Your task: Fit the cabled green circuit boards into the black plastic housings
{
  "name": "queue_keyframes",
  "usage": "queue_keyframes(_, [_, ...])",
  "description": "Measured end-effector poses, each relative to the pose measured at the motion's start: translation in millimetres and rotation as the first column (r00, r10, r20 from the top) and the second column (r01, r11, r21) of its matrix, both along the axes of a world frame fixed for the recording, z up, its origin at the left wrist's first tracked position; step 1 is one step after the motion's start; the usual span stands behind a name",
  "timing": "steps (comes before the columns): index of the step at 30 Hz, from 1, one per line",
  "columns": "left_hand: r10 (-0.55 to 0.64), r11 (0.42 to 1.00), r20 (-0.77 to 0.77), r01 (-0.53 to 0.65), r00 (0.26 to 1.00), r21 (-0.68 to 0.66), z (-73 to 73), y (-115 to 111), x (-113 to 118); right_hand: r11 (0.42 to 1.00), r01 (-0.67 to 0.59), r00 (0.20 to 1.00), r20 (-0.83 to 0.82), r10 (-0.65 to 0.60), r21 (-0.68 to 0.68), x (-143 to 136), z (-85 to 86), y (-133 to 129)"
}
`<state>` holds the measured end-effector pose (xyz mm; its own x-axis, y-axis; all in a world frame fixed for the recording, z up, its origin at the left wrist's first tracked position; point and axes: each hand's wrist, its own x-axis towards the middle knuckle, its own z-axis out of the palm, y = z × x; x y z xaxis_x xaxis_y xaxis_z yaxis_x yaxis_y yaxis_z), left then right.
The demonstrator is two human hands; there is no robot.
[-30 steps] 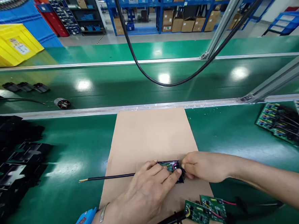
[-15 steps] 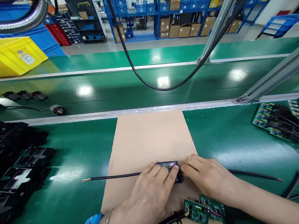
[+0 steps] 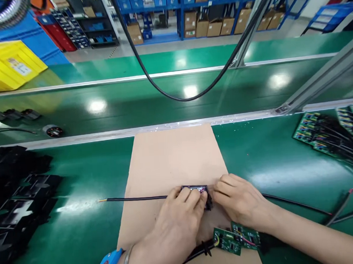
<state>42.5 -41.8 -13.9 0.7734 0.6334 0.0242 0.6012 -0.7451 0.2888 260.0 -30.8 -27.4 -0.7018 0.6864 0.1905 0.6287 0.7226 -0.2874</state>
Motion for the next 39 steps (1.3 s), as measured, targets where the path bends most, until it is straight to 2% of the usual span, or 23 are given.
queue_keyframes(4, [-0.013,1.000,0.157,0.016,0.987,-0.017,8.5,3.4,-27.2,1.000,0.030,0.997,-0.071,-0.030,0.000,11.9,0.6,5.3])
queue_keyframes(7, [0.097,0.995,0.287,-0.089,0.953,-0.041,9.2,7.4,-47.6,0.999,0.045,0.998,-0.043,-0.046,-0.022,16.1,9.3,10.6])
queue_keyframes(9, [0.187,0.982,0.312,-0.173,0.932,-0.073,6.0,9.0,-56.5,0.997,0.059,0.998,-0.026,-0.060,-0.041,13.9,16.9,10.8])
queue_keyframes(11, [0.230,0.973,0.305,-0.216,0.924,-0.080,2.4,7.9,-59.0,0.997,0.063,0.997,-0.034,-0.065,-0.055,8.0,23.2,6.9])
queue_keyframes(14, [0.194,0.980,0.253,-0.196,0.948,-0.014,2.4,1.8,-48.3,0.994,0.099,0.994,-0.033,-0.101,-0.053,-2.3,26.3,-3.1])
queue_keyframes(17, [0.099,0.995,0.101,-0.102,0.990,0.021,9.0,-3.6,-26.6,0.982,0.178,0.984,0.014,-0.178,-0.056,-6.7,21.7,-9.7])
queue_keyframes(20, [0.029,0.998,0.008,-0.029,1.000,0.062,11.4,-5.5,-7.7,0.977,0.197,0.980,0.053,-0.193,-0.077,-4.8,15.4,-9.2])
queue_keyframes(23, [-0.018,0.981,-0.054,0.028,0.998,0.190,5.3,-7.6,1.6,0.992,0.125,0.990,0.066,-0.123,-0.016,-1.7,13.2,-5.2])
queue_keyframes(26, [-0.050,0.961,-0.137,0.085,0.989,0.262,0.3,-10.8,5.2,0.997,-0.030,0.993,0.119,0.022,0.067,2.0,12.5,1.1])
queue_keyframes(29, [-0.058,0.972,-0.163,0.093,0.985,0.216,2.9,-11.5,8.0,0.982,-0.160,0.984,0.096,0.150,0.099,8.5,5.0,9.5])
queue_keyframes(31, [-0.058,0.985,-0.136,0.079,0.989,0.154,8.4,-8.8,8.9,0.985,-0.157,0.988,0.005,0.157,0.072,13.7,-2.6,14.8])
queue_keyframes(34, [-0.040,0.999,-0.059,0.042,0.997,0.035,19.0,0.5,2.7,0.995,-0.094,0.991,-0.102,0.091,-0.022,20.0,-6.2,18.8])
queue_keyframes(36, [0.004,1.000,0.039,-0.003,0.999,-0.030,24.9,9.1,-10.0,0.996,-0.049,0.993,-0.113,0.041,-0.069,21.4,-0.1,17.5])
queue_keyframes(39, [0.195,0.980,0.201,-0.181,0.960,-0.087,27.5,20.7,-37.7,0.997,0.044,0.991,-0.127,-0.052,-0.062,15.1,15.9,8.9])
